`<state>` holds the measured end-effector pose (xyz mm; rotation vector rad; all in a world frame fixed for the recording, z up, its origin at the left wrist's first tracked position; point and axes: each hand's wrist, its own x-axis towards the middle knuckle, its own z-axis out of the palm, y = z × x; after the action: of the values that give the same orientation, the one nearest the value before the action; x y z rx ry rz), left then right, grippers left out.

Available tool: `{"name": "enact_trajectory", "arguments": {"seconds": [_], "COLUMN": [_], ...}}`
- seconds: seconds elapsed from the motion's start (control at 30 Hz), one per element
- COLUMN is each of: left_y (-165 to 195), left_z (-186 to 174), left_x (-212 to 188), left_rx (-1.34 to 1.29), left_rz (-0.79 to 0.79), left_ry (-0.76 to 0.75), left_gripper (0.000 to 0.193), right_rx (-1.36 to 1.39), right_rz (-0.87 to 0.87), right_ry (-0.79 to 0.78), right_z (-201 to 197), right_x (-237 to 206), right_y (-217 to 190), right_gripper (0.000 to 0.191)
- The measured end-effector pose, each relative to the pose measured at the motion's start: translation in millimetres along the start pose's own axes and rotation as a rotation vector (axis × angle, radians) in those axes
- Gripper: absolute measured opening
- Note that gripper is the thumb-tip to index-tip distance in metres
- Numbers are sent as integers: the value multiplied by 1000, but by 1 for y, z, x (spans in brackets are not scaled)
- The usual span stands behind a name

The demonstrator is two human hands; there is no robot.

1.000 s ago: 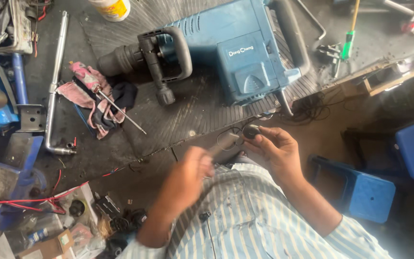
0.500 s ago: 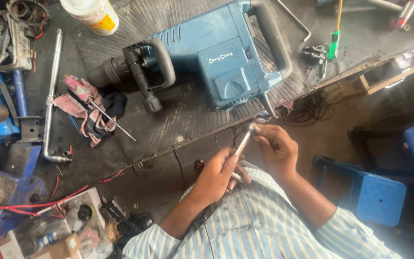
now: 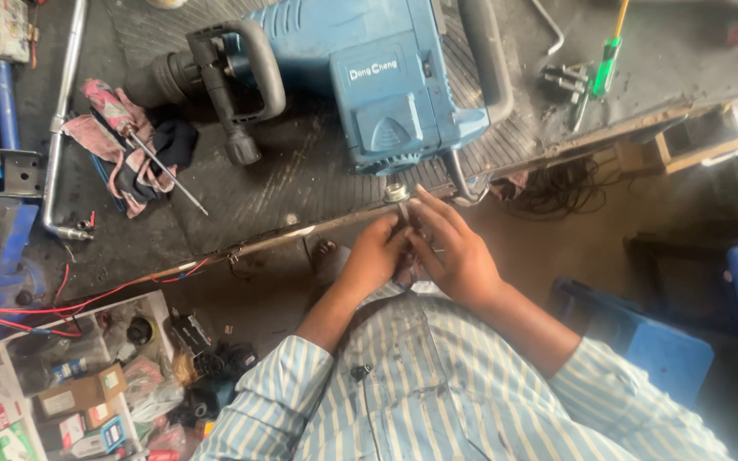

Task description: The person services a blue Dong Cheng rotary hammer on a workbench. They remove the rear housing cover, wipe components with a cloth, apply grease from a container to the mechanism, refit the housing, and tighten screws using a hex key.

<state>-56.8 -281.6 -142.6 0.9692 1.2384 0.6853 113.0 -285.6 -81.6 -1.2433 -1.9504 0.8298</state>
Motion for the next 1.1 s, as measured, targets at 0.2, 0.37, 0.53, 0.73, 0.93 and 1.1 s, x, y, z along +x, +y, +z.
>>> {"name": "enact_trajectory", "arguments": {"seconds": [0.2, 0.37, 0.53, 0.73, 0.93, 1.1], "left_y": [7, 9, 11, 15, 17, 21], "left_z": [-6, -13, -25, -33, -37, -42], "left_x": [26, 31, 34, 39, 40, 46], "left_rx": [-135, -267, -330, -400, -421, -520], "left_rz": [21, -34, -65, -137, -100, -268], "left_ry": [-70, -181, -237, -249, -278, -425], "left_gripper": [17, 19, 22, 24, 27, 27], "right_rx": [-234, -349, -395, -458, -240, 1035], "right_rz": [34, -10, -50, 33, 616, 918], "right_ry": [13, 72, 199, 337, 340, 433], "right_z": [-8, -3, 7, 25, 62, 91], "right_x": [-15, -15, -17, -8, -21, -30], "right_y": [0, 5, 0, -17, -10, 7], "right_gripper": [57, 46, 31, 27, 21, 28]}}
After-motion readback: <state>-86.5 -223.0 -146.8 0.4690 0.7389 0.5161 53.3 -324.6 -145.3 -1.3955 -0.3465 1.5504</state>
